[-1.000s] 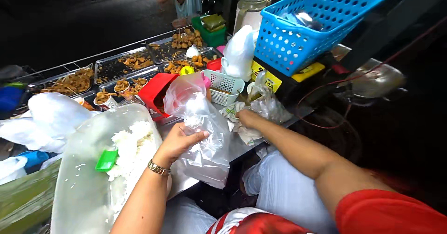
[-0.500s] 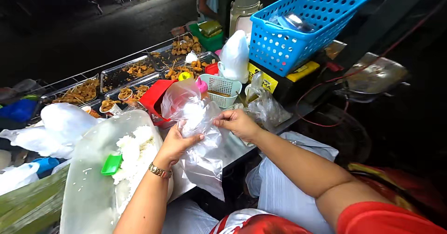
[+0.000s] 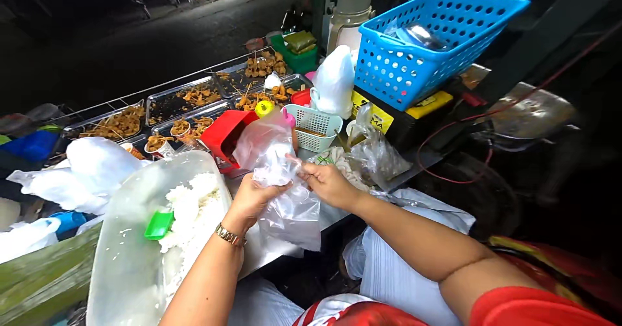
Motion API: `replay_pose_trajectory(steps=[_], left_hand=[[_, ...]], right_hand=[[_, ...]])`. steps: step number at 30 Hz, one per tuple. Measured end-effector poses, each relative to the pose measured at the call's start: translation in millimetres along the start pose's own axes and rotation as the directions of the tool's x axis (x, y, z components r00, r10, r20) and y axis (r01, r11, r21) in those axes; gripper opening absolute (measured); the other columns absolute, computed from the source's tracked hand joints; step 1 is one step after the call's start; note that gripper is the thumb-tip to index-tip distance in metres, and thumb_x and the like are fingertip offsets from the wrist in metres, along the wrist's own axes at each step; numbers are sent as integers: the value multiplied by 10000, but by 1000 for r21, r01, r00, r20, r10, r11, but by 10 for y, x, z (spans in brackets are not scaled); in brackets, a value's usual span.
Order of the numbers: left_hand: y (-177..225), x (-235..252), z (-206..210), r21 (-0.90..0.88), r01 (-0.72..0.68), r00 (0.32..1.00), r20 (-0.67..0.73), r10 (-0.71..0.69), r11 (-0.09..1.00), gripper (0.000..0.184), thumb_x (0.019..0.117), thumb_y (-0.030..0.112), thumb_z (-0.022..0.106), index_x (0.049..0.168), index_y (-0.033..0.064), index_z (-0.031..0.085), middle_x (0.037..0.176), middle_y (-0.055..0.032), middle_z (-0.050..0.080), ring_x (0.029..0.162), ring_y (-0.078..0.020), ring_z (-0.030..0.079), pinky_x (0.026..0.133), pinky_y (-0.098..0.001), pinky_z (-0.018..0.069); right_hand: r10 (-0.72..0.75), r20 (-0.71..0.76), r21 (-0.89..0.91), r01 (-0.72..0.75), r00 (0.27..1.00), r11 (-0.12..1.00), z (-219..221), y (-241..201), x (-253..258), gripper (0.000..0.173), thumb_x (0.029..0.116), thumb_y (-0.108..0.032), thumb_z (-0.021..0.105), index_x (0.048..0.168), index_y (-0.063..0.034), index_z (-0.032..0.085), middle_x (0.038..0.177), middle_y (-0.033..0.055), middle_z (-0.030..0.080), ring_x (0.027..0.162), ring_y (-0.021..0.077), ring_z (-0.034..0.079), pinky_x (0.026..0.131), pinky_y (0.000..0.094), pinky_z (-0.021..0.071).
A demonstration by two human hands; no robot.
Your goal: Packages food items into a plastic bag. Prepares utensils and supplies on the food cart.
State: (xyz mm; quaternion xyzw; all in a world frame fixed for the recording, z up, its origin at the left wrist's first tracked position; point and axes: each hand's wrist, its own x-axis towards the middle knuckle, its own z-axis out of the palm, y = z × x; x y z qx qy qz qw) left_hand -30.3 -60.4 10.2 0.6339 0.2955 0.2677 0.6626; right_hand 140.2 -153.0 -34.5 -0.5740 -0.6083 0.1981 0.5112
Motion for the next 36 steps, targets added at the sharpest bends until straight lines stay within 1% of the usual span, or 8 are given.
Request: replay_pose_trajectory(steps=[8,15,18,23,26,29,33,36], left_hand=[[-38,-84,-152,-474,-153,945,187,269,867,176,844,169,781,1016,180,751,915,-4,780,839,-62,742,798,-242,618],[66,13,-251,142,-327,945,36,325,935,211,984,28,504,1000,79,708,882,17,765,794,-35,710,757,-235,602],[-49,120,-266,595,-426,884,111,455,682,228,978,129,555,1125,-4,668,1049,-59,653,937,-81,623,852,-307,531],[-17,159,-118,327,-126,986,-67,156,937,496,1077,114,366,1573,92,376,1413,-74,583,1169,-61,597,997,-282,497],[-101,274,-18,58,263,945,-217,-245,963,182,1074,102,438,1191,61,571,879,-38,645,737,-89,632,657,-269,543],[-211,431,-23,33,471,863,-226,-452,882,115,1003,54,508,1082,9,578,822,-93,644,695,-155,644,626,-313,546],[-294,456,-18,69,483,857,-240,-455,873,138,1008,70,528,1126,13,572,860,-98,647,725,-161,651,648,-326,551],[-318,456,-42,156,468,872,-242,-426,870,150,1005,72,556,1133,-1,582,886,-95,629,749,-155,622,674,-333,532]], right_hand=[[212,131,917,-200,968,345,-174,-121,-25,353,1080,-127,359,1059,-171,709,746,-63,681,699,34,654,734,230,575],[-134,-24,68,135,991,988,-488,-112,247,259,905,7,513,885,-46,766,862,-9,620,839,52,562,753,227,477],[-113,-12,-274,105,994,956,-436,-346,428,293,1020,-67,519,1203,-7,740,1028,137,616,916,201,595,797,348,518],[111,48,-127,-104,993,986,-313,-286,793,397,1028,-31,426,1346,-8,661,1261,238,611,1164,315,581,982,472,474],[494,112,30,-500,862,865,22,336,818,291,1065,-151,472,1218,-3,670,1061,184,672,898,242,637,793,443,528],[709,175,163,-730,684,664,240,663,757,274,1090,-190,469,1167,14,635,889,105,601,701,145,551,654,319,485],[604,89,121,-611,792,783,154,537,620,257,1016,-24,546,1234,25,672,1072,166,685,893,193,655,831,375,548],[261,79,167,-271,962,948,48,478,524,738,776,76,694,1479,-26,493,1442,231,520,1262,332,556,1007,500,497]])
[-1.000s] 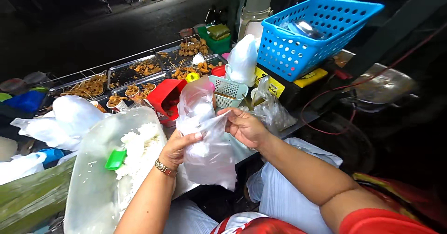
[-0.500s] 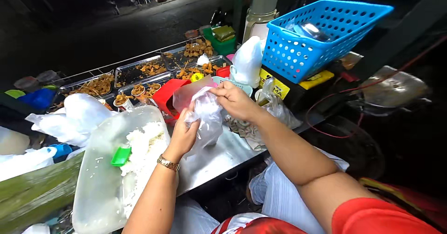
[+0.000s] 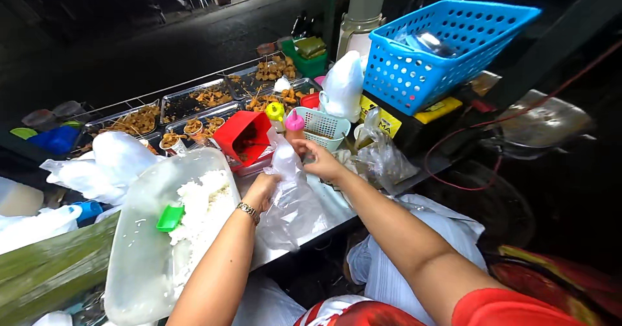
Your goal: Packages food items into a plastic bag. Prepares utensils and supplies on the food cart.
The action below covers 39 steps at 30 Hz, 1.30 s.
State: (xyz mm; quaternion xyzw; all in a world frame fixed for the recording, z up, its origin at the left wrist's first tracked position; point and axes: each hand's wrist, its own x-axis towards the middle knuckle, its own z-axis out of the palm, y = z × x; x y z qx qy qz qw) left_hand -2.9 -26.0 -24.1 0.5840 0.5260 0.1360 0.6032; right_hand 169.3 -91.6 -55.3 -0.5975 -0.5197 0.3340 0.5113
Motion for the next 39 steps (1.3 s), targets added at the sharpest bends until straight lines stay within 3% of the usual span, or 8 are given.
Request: replay_pose_trajectory(steps=[8,11,16,22,28,33,36,39], left_hand=[[92,-123,-383,534,-342,894,-69,444,773,335,1048,228,586,1303,33,679,1208,-214,696,1153,-352,650,1028,-572,462],[129,-248,-541,240,-612,760,-87,644,754,346,1080,230,516,1343,47,646,1166,-92,711,1029,-148,668,924,-369,537],[122,-387,-460,-185,-759,633,18,774,624,464,1078,359,464,1423,70,574,1235,40,689,1069,-36,653,919,-229,552],[38,-362,-387,-311,-751,586,89,805,582,941,779,708,726,1461,88,539,1279,90,672,1091,-24,648,928,-227,556],[77,-363,-369,-320,-724,660,-64,749,611,538,897,91,732,1404,26,565,1211,9,708,1025,-60,685,878,-230,583],[42,-416,-330,-374,-719,633,-5,774,586,758,785,355,870,1415,73,555,1253,54,709,1068,-39,683,914,-230,579],[77,-435,-311,-362,-708,679,-115,725,606,353,861,-13,735,1198,68,669,1011,26,764,879,-55,723,806,-251,617],[91,-396,-340,-314,-741,661,-185,727,593,215,890,-91,648,986,88,719,923,36,744,828,-44,697,764,-248,605]], right_hand=[[108,62,-87,-103,992,991,178,306,-80,778,895,-338,787,1475,58,453,1473,262,509,1357,307,526,1157,441,420],[11,-28,-23,-12,1000,1000,-82,71,-224,843,896,-267,780,1558,24,348,1518,267,456,1331,353,534,1066,489,492],[-491,-354,-91,493,796,865,-120,-476,-442,418,1007,-313,615,1260,19,638,1195,96,645,1073,98,614,924,274,523],[-286,-71,-31,285,956,958,171,-783,-376,384,875,-189,808,1195,-14,689,921,44,678,822,99,622,752,285,534],[-416,-300,-83,411,859,908,189,-735,-390,120,987,-117,640,1025,-14,691,985,62,644,841,81,607,756,246,529],[-401,-119,-46,398,908,916,228,-805,-338,478,892,-164,780,1310,4,621,1056,91,700,921,132,635,810,319,530],[-422,-203,-103,409,884,907,238,-785,-347,179,930,-110,729,1082,-16,724,857,42,696,698,65,610,662,251,533],[-462,-315,-107,453,829,885,172,-751,-357,122,926,-160,731,968,-46,729,992,53,664,850,78,614,738,240,531]])
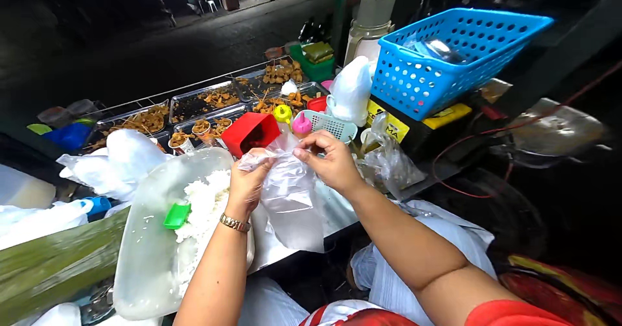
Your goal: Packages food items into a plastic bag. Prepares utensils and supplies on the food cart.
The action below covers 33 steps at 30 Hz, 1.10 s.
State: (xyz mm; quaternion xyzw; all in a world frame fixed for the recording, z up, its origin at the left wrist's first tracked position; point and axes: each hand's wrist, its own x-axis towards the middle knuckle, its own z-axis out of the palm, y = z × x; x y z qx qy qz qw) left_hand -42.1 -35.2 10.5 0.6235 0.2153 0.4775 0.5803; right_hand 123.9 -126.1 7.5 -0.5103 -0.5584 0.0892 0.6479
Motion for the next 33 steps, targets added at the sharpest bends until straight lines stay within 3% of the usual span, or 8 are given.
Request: replay_pose_trajectory(steps=[6,9,11,14,22,26,30,33], left_hand=[[19,-16,-6,-116,27,995,102,-15,993,251,818,-96,678,889,143,651,928,18,742,800,-56,694,710,-233,599],[57,-37,4,-36,160,975,163,-152,987,344,870,-103,651,1178,48,667,952,-19,737,824,-82,711,765,-258,619],[42,-59,36,-50,167,973,168,-157,985,164,891,-55,669,984,71,720,914,-6,741,809,-73,705,755,-249,611],[-4,-90,-5,-181,130,952,297,-72,975,226,778,364,868,877,194,757,896,72,722,806,-8,677,739,-188,586],[30,-18,-118,-241,157,902,431,-39,958,201,912,314,749,1071,191,743,892,55,740,801,-15,695,758,-196,593],[40,-7,-39,197,-6,964,263,-47,980,282,1058,126,451,982,90,720,901,40,743,802,-12,675,755,-210,575],[-120,41,103,367,196,940,192,-281,909,419,1103,165,382,1486,55,512,1386,-88,617,1153,-94,626,991,-310,515],[-372,94,163,427,452,865,3,-502,783,289,1104,201,419,1234,32,614,959,-70,646,776,-111,607,691,-309,523]], right_hand=[[72,-30,137,-67,997,988,-74,-32,56,82,958,-119,684,961,-37,688,1059,38,677,939,64,625,818,240,536],[30,3,28,-30,1000,999,-65,-41,48,139,1008,-89,618,1035,-6,726,920,31,718,817,31,667,779,226,575],[-13,24,-88,15,1000,996,-65,-45,26,186,1021,-79,583,1078,0,741,954,65,732,846,68,678,812,261,571],[-10,25,-170,14,1000,985,-82,2,-9,194,1024,-94,576,1073,-21,749,888,44,717,806,66,659,777,255,557],[317,355,745,-471,880,473,-350,105,-216,293,1017,-126,394,1068,-270,644,651,-112,592,572,-14,553,599,177,504],[180,207,148,-213,962,966,-487,99,-59,212,894,28,527,921,-58,718,873,-22,631,808,30,579,733,212,501],[235,228,-336,-151,945,930,-379,164,204,326,1023,-41,486,1211,-61,752,1118,168,639,975,246,612,834,422,516],[526,239,-282,-460,816,842,-101,692,152,232,1014,-36,536,1135,18,727,1082,228,672,940,321,654,825,521,543]])
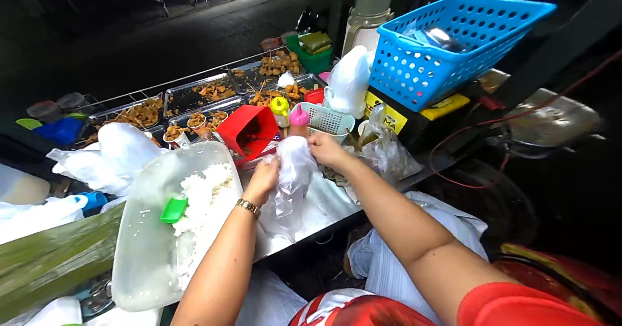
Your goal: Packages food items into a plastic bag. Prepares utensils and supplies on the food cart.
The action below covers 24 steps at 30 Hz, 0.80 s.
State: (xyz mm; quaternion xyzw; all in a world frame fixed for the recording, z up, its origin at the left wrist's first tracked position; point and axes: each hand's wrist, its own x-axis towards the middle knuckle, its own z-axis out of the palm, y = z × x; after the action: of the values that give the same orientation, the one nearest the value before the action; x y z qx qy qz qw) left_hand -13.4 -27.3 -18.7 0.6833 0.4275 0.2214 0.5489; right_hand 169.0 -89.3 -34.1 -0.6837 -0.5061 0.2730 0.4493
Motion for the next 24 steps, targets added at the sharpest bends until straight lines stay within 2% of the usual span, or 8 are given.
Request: replay_pose_trajectory(steps=[4,9,11,14,17,19,22,24], left_hand=[[-9,113,140,212,200,976,45,-215,956,240,1084,164,446,1122,-27,586,854,-86,534,683,-151,501,636,-329,448],[-49,144,-5,363,92,994,-87,-64,927,246,1012,183,611,1060,-48,678,946,-177,658,847,-251,624,798,-452,507],[-1,93,-176,379,-13,987,-146,74,925,390,1075,285,531,1132,-66,690,1045,-255,690,976,-362,666,915,-567,498],[66,-44,-314,81,-210,966,-134,220,974,418,1119,342,394,1218,57,683,1002,-61,711,782,-101,630,706,-305,525],[134,-154,-320,-212,-375,925,-23,379,902,440,1126,297,332,1292,54,658,1037,-3,731,855,-41,679,755,-224,574],[151,-208,-272,-326,-429,885,33,464,842,429,1100,364,402,1254,76,681,1086,31,731,948,-37,684,828,-220,581],[115,-244,-226,-385,-461,843,91,530,800,429,978,469,642,1222,120,692,1146,64,735,1001,-30,688,873,-231,586],[109,-258,-237,-383,-469,840,84,535,796,451,854,436,805,1181,136,727,1105,83,727,960,-23,682,847,-225,590]], right_hand=[[342,79,202,-351,936,914,290,331,142,227,1041,-51,531,1203,51,653,896,131,621,669,130,540,653,305,492],[378,92,362,-384,921,849,215,307,93,236,1035,-31,543,1242,40,632,961,142,652,728,142,612,691,299,539],[351,43,362,-342,935,867,179,294,44,268,1046,-55,543,1288,37,614,1108,194,663,858,202,660,783,353,565],[184,-233,253,-123,955,960,84,213,-158,324,1074,-210,538,1264,30,644,1213,222,663,1047,295,666,937,480,537],[-219,-591,111,347,776,931,81,33,-443,264,1045,-179,525,1013,16,700,970,83,661,861,109,624,795,300,536],[-393,-534,127,531,749,838,110,-135,-602,259,1028,-180,541,977,10,709,947,34,686,864,43,644,791,248,561],[-370,-240,274,428,898,861,177,-358,-718,393,927,-277,714,1193,13,701,1091,77,701,947,91,639,812,285,538],[-324,-170,307,363,931,880,241,-421,-709,268,887,-197,785,1055,5,729,958,48,716,846,52,651,779,251,556]])
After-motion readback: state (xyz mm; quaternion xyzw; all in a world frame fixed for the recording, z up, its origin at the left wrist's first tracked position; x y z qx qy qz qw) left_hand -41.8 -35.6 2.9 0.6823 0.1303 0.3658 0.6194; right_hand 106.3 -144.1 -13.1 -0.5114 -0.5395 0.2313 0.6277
